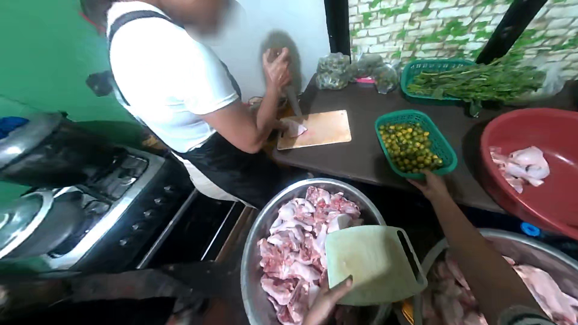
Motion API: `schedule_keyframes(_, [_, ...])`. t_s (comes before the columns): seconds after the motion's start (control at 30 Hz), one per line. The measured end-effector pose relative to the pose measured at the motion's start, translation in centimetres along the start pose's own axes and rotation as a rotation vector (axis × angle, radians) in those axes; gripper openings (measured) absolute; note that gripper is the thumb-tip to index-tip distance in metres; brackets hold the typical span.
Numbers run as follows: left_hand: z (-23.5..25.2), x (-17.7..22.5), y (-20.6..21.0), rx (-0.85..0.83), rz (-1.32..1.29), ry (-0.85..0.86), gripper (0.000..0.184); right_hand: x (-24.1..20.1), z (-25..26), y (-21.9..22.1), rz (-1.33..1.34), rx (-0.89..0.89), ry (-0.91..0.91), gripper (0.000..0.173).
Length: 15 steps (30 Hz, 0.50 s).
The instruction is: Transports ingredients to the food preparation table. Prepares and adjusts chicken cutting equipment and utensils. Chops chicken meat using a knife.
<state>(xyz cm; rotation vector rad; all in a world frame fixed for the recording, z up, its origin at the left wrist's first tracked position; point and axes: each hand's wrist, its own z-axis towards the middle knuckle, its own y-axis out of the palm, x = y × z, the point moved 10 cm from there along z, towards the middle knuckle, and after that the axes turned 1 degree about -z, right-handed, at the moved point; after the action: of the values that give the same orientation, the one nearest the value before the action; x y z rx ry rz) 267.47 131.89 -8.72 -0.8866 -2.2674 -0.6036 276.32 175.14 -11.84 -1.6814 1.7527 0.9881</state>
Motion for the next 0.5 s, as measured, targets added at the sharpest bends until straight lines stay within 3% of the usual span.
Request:
schedule_keyframes(0.17, [1.7,1.6,0.6,0.056,0.0,0.006,0.046,-1.7,5.7,6.6,0.032,-0.092,0.05,0.05])
schedule_keyframes(0.37, [2.3,1.4,0.4,0.09,-0.014,-0.004,0.046,-2.0,9.6,11.6,0.232,-0.356,-0.001,0.055])
schedule_keyframes(0.5, [2.3,0.7,0.2,0.065,-0.027,-0.044,0.041,0.0,7.4,11.4,-0.026,-0.437,-0.041,0.053])
